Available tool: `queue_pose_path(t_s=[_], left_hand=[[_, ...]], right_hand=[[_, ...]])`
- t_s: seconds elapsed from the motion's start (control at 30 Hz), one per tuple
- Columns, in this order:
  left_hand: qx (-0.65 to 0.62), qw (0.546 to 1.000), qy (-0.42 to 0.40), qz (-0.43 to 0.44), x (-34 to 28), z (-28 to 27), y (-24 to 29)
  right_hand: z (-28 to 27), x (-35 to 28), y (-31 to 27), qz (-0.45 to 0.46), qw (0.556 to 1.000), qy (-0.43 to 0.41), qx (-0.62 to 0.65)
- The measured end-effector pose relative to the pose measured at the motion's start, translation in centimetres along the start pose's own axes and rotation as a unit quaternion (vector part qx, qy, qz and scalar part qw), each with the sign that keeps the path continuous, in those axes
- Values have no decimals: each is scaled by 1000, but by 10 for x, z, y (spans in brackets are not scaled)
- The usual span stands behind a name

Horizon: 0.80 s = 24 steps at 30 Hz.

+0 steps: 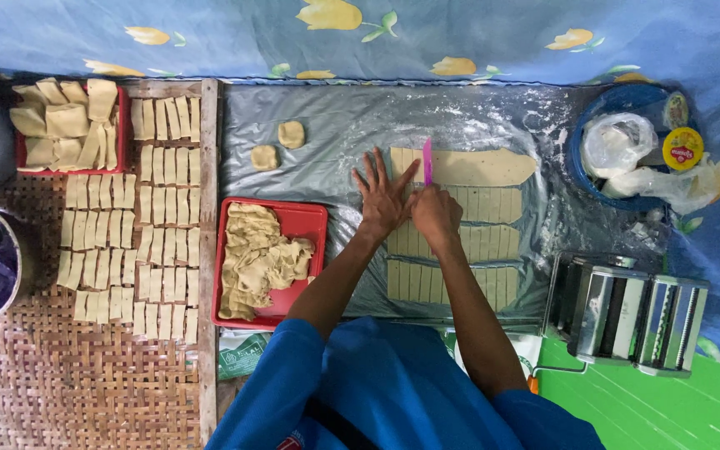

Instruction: Cutting dough into rectangular pieces using a scraper and arranging them on a tray and a woven mat.

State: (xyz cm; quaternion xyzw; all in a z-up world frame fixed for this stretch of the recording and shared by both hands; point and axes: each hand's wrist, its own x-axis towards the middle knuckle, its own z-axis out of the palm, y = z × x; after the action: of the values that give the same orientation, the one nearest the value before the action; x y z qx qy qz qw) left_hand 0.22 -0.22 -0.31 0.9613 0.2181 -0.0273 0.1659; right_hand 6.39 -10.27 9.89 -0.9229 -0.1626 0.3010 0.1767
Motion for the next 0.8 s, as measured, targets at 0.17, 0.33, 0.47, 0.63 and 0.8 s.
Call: queue_pose_path(t_s=[0.17,0.33,0.47,0.63,0.8], left_hand=[[0,1000,-8,-5,0,2,-1],[4,1000,-20,-10,-1,-1,1],[-7,999,-29,-22,2,1,2],[5,999,-43,-30,2,-3,1],[-11,999,-40,-17,0,-6,-1]], right_hand=[[36,26,36,-14,994,1,-110],[46,13,61,-22,992,-9,-126],[41,1,61,0,992,-44,-117],[23,-13,47,-10,993,-66,-97],[28,5,47,-11,994,-59,-89]])
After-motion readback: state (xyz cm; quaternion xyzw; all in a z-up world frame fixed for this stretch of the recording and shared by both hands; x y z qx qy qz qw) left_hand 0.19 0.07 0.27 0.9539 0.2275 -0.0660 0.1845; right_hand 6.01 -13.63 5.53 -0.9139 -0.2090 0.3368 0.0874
